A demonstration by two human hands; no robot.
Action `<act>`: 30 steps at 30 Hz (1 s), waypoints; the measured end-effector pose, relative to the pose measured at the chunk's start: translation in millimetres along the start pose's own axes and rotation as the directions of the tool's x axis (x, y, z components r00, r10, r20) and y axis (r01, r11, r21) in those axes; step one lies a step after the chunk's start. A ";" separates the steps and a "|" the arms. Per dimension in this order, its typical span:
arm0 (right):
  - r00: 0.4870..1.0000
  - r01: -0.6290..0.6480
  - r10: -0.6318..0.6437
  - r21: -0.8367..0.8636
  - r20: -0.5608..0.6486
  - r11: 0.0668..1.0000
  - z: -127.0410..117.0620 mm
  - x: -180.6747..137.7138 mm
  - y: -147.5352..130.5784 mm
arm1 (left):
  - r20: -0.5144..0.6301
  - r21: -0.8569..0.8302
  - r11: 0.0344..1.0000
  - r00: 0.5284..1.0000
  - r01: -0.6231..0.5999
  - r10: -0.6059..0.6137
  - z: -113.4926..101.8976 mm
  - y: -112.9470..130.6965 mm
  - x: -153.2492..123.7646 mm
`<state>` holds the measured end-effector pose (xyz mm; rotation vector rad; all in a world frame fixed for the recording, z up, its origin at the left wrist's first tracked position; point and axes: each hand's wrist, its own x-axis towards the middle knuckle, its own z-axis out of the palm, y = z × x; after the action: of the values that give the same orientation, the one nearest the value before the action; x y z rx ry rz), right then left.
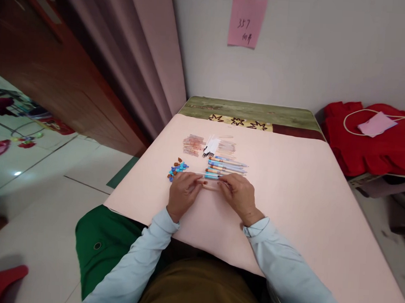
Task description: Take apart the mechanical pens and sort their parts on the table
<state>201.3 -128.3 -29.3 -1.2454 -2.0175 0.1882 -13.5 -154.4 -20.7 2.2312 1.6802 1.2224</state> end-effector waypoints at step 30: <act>0.982 0.168 -0.176 0.115 0.067 0.979 -5.2 2.0 -10.2 | 0.225 -0.687 0.640 0.938 0.343 -0.262 -2.9 -2.9 -0.3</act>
<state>197.0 -133.2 -19.7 -1.0041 -2.1394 0.2632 -17.5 -154.6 -20.4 1.4309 1.1554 1.3284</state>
